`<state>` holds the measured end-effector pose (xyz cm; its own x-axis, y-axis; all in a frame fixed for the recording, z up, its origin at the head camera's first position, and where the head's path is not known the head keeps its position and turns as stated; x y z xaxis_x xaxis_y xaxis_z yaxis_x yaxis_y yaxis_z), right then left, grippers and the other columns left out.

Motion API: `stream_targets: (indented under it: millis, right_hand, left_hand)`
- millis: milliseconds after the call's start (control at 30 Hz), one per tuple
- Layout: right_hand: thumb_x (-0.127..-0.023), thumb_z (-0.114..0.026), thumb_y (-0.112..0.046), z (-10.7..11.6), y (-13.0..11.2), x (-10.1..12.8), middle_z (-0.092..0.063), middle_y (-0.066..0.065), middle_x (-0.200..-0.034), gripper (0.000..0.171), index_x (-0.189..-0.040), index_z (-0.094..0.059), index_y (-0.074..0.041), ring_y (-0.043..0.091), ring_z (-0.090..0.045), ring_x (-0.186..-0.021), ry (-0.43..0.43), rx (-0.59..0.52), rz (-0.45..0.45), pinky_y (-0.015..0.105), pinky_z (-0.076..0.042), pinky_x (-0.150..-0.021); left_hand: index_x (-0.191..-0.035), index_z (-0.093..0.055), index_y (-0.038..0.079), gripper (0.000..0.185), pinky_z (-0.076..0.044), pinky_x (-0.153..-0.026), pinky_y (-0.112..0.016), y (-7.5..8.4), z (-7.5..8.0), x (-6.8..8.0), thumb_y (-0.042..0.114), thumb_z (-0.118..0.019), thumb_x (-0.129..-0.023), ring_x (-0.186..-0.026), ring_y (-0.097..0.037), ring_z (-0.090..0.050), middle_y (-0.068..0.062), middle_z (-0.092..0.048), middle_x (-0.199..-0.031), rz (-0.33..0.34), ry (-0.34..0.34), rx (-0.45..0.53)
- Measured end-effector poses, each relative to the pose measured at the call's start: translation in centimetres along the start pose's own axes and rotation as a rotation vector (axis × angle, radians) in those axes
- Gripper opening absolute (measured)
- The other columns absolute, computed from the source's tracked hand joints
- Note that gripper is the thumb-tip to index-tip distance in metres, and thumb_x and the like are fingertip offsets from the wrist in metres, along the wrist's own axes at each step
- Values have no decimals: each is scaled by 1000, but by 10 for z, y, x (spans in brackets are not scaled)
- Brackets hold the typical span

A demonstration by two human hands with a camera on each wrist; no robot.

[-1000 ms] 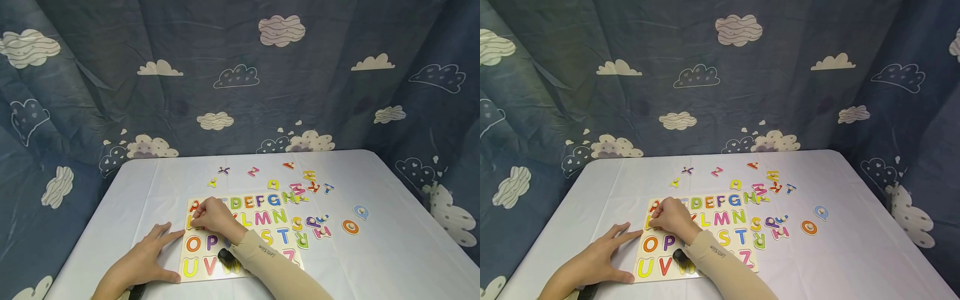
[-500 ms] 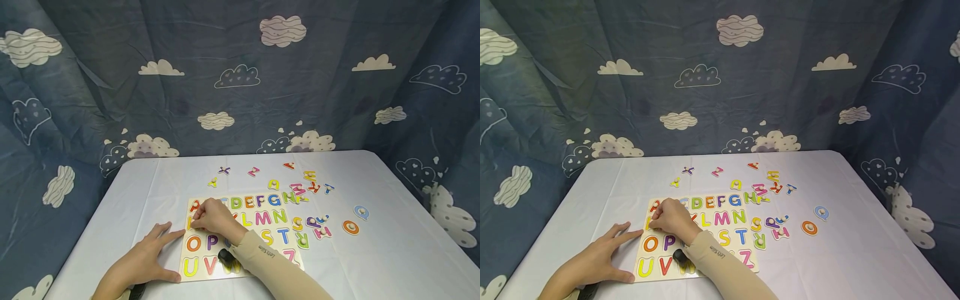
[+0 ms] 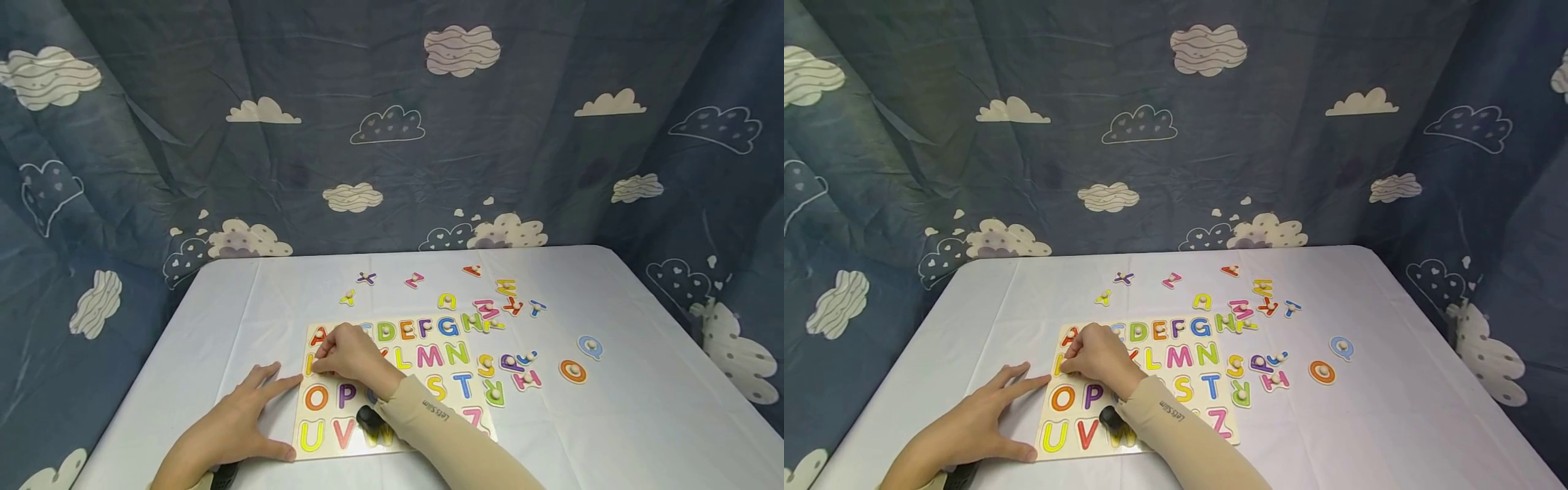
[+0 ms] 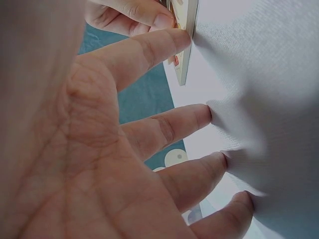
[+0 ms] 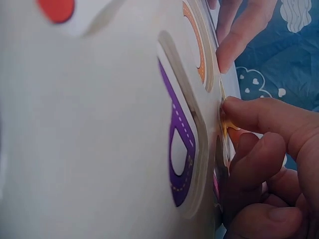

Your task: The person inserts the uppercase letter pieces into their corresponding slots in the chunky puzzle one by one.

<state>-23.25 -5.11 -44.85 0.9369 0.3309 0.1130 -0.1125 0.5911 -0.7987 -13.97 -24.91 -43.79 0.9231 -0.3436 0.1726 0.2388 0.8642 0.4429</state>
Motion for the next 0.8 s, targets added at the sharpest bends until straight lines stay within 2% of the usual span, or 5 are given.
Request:
stream_targets:
  millis: [200,500,800]
  right_hand:
    - [-84,-92,-14,-2,0,2,-58,-10,-55,23,-71,-72,-17,3,-49,-46,-7,-21,-2,16,-38,-47]
    - [-86,-90,-15,0,-2,4,-58,-9,-57,19,-74,-75,-17,3,-49,-49,-16,20,0,17,-38,-49]
    - [-92,-86,-15,6,-1,5,-62,-7,-60,13,-81,-79,-13,4,-51,-49,-50,4,30,16,-40,-49]
  left_hand:
    - [-155,-58,29,111,-56,-98,-69,-1,-1,1,60,-101,-58,-133,-50,-59,-24,-42,-165,10,-8,1]
    - [-155,-58,30,110,-57,-97,-68,0,-1,0,61,-101,-58,-130,-49,-61,-25,-42,-164,8,-3,-8]
    - [-154,-59,30,110,-57,-98,-67,1,-1,0,61,-101,-57,-131,-49,-61,-24,-43,-164,-6,15,-18]
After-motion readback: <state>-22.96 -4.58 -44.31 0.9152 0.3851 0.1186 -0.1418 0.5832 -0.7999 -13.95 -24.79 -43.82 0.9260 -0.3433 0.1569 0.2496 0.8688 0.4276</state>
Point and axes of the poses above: each hand's wrist, its own x-axis away from the middle knuckle, its own z-axis out of the back of the hand, y = z × x, the point moved 3 cm from there along -x, towards the middle knuckle
